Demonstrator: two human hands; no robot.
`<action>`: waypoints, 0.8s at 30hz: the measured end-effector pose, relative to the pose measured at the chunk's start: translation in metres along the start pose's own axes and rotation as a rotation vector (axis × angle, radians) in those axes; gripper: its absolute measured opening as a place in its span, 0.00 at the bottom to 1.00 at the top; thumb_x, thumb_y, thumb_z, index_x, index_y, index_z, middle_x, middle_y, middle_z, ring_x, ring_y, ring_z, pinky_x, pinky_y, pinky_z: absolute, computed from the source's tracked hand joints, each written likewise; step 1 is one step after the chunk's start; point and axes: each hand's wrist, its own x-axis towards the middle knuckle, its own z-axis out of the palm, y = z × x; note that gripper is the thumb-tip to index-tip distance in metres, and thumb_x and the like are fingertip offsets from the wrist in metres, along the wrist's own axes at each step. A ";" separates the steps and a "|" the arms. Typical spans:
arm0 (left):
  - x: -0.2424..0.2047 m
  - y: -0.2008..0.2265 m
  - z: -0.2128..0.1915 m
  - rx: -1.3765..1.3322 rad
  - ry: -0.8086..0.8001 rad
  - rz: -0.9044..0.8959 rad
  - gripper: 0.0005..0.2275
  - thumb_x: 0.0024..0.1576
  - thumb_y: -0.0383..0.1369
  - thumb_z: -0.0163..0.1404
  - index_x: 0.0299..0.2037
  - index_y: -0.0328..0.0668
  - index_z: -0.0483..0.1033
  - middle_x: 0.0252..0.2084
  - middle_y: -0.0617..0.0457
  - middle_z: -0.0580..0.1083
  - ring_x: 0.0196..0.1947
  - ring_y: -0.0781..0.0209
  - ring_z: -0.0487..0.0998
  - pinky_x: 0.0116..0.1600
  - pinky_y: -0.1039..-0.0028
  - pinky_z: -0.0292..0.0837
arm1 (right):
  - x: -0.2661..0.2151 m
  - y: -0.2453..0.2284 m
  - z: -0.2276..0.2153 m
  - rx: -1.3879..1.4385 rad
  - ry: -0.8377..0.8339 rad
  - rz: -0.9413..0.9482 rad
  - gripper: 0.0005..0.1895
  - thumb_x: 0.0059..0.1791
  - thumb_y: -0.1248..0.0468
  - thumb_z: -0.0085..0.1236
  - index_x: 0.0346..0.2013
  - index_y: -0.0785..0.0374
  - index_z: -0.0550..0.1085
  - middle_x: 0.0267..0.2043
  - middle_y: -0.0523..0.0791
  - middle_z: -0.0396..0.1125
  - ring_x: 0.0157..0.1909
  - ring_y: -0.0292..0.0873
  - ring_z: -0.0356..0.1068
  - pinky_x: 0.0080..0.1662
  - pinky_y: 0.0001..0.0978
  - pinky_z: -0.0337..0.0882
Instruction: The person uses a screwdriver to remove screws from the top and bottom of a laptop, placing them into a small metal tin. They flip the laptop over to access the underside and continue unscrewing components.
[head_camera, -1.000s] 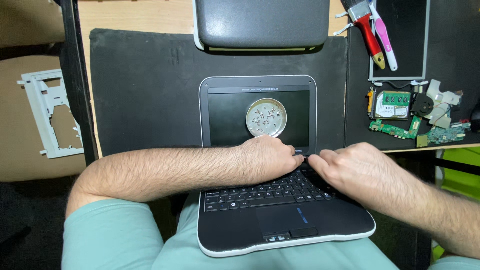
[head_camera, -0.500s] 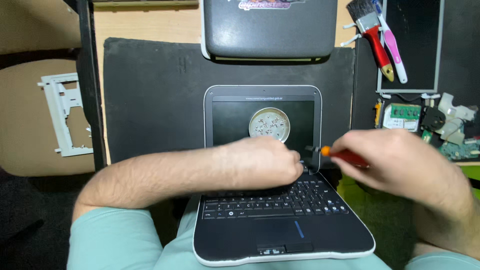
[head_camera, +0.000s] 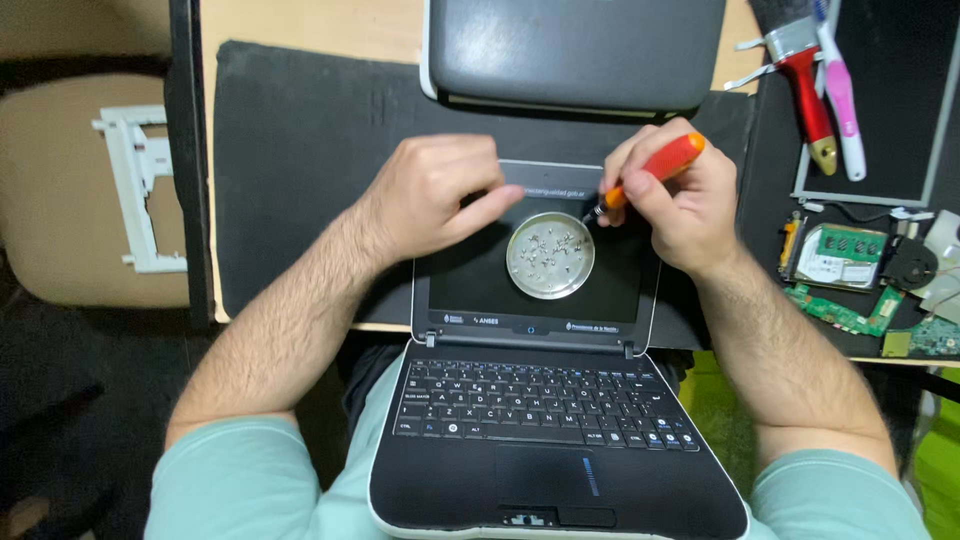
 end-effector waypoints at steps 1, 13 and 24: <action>0.003 0.002 -0.001 -0.006 0.001 -0.015 0.16 0.81 0.41 0.58 0.37 0.51 0.76 0.31 0.55 0.69 0.33 0.47 0.82 0.38 0.58 0.80 | -0.003 0.004 0.000 0.007 -0.006 0.013 0.13 0.68 0.67 0.59 0.42 0.73 0.73 0.38 0.60 0.78 0.28 0.49 0.81 0.32 0.39 0.84; 0.011 0.026 0.006 -0.117 -0.122 0.059 0.06 0.65 0.29 0.69 0.46 0.46 0.83 0.48 0.51 0.79 0.46 0.44 0.83 0.53 0.52 0.83 | -0.011 -0.008 0.009 -0.107 -0.144 0.121 0.20 0.60 0.78 0.75 0.55 0.72 0.69 0.44 0.59 0.83 0.44 0.49 0.85 0.50 0.44 0.87; 0.008 0.027 0.017 -0.060 -0.167 0.101 0.06 0.63 0.31 0.71 0.45 0.48 0.87 0.53 0.54 0.77 0.47 0.49 0.80 0.53 0.53 0.78 | -0.013 0.000 0.004 -0.146 -0.160 0.131 0.20 0.58 0.77 0.79 0.53 0.71 0.71 0.43 0.58 0.84 0.44 0.49 0.86 0.52 0.44 0.86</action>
